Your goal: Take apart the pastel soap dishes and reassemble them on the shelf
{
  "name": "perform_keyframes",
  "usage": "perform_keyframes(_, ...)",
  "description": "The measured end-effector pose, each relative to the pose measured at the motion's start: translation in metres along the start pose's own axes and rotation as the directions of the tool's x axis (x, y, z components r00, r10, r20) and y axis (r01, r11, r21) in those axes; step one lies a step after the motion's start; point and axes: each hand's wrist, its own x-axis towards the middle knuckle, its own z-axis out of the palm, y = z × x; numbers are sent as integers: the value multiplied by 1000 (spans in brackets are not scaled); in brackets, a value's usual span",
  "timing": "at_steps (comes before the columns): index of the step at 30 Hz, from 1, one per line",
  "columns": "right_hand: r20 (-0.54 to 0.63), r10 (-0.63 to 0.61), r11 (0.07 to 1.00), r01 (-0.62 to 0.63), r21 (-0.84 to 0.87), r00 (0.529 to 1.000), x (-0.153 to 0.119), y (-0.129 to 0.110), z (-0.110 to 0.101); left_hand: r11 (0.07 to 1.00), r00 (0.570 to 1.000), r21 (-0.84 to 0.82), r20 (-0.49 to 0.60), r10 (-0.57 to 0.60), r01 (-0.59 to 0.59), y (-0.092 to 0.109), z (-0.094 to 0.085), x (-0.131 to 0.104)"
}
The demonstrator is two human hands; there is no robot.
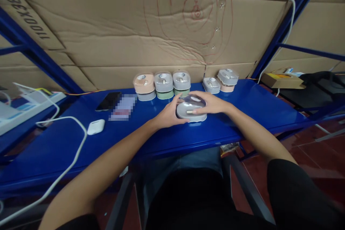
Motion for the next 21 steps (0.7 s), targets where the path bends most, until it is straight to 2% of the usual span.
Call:
perform_keyframes(3, -48, 152, 984, -156, -83, 987, -6, 18, -20, 995, 1000, 100, 28, 12, -15, 7, -4, -2)
perform_keyframes(5, -78, 280, 941, -290, -177, 957, -11, 30, -30, 984, 996, 173, 86, 31, -46, 11, -6, -4)
perform_keyframes(8, -34, 429, 860, -420, -291, 903, -16, 45, -35, 971, 986, 229, 166, 27, -66, 15, -8, -6)
perform_keyframes(11, 19, 477, 812, -432, -393, 879, -15, 52, -30, 969, 981, 238, 191, 17, -64, 12, -8, -6)
perform_keyframes(14, 14, 494, 773, -432, -465, 869, -12, 53, -23, 971, 985, 232, 174, 7, -48, 9, -9, -5)
perform_keyframes(21, 25, 489, 787, -429, -444, 872, -14, 59, -22, 971, 987, 237, 158, -37, -2, 9, -8, -4)
